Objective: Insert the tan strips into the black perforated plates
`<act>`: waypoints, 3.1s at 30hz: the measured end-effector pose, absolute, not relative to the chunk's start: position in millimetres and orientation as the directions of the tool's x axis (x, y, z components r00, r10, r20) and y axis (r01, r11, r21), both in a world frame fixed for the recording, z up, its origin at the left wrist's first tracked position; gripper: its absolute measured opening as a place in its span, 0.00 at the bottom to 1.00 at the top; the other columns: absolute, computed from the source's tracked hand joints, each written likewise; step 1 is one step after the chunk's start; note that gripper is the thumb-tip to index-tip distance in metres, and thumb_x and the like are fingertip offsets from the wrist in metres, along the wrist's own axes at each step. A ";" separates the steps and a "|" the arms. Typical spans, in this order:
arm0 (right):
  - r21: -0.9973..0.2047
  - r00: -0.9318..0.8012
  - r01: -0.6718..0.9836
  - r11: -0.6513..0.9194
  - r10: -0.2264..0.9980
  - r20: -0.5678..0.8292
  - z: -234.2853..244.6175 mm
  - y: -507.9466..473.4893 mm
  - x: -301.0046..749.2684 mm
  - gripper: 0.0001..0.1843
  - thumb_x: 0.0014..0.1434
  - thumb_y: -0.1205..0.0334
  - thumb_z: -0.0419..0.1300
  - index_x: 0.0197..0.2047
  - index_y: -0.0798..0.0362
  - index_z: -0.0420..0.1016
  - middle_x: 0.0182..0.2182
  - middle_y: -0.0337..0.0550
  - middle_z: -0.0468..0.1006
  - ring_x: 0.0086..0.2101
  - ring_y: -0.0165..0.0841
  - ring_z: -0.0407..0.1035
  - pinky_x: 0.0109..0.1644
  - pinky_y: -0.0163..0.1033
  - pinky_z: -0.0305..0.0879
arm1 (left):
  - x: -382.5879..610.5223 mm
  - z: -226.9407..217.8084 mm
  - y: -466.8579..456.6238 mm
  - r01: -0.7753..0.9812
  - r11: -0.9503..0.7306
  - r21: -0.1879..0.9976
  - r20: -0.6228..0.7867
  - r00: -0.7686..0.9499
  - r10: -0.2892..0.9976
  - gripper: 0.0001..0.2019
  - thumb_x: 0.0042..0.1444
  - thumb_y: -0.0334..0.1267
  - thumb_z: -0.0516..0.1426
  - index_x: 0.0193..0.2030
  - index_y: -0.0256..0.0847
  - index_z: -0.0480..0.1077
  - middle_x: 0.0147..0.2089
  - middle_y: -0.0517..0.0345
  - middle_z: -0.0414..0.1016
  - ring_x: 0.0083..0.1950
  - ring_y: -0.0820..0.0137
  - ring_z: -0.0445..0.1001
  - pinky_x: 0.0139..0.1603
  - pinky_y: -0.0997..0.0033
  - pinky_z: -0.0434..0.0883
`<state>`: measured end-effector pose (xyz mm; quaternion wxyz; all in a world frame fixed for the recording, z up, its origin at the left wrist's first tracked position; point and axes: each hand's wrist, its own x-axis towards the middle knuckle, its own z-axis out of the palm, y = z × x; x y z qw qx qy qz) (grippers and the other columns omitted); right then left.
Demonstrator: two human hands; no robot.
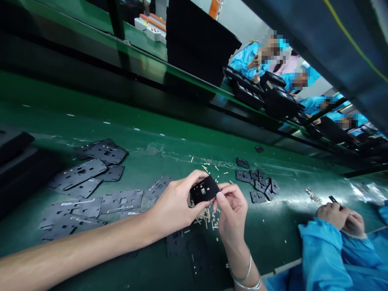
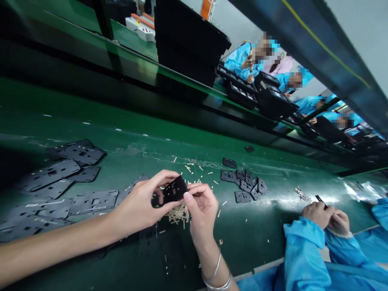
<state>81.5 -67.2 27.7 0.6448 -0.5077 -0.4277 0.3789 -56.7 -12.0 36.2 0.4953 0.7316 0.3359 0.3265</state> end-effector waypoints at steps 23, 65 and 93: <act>-0.944 0.168 -0.328 0.027 0.985 -0.030 33.9 -63.9 89.3 0.09 0.51 0.60 0.61 0.23 0.53 0.68 0.25 0.36 0.66 0.20 0.24 0.58 0.21 0.30 0.52 | -56.2 23.8 -5.4 -0.012 -0.435 0.900 0.336 0.653 0.679 0.22 0.55 0.27 0.53 0.55 0.44 0.59 0.56 0.54 0.66 0.55 0.66 0.65 0.56 0.61 0.64; -0.998 0.249 -0.055 0.013 0.969 -0.001 31.0 -64.3 96.5 0.05 0.50 0.63 0.63 0.28 0.53 0.71 0.20 0.34 0.69 0.18 0.23 0.61 0.18 0.27 0.54 | -49.3 25.5 -9.2 -0.181 0.295 0.938 -0.036 0.797 0.603 0.19 0.49 0.31 0.60 0.46 0.41 0.58 0.43 0.54 0.72 0.44 0.68 0.72 0.39 0.70 0.71; -0.938 0.101 0.287 0.192 0.968 0.229 40.2 -64.1 93.6 0.10 0.52 0.67 0.60 0.40 0.49 0.74 0.42 0.44 0.74 0.47 0.37 0.66 0.51 0.47 0.62 | -47.6 14.4 -8.5 -0.282 0.550 0.786 -0.050 0.858 0.511 0.24 0.48 0.32 0.61 0.52 0.38 0.61 0.43 0.52 0.67 0.36 0.69 0.73 0.32 0.68 0.75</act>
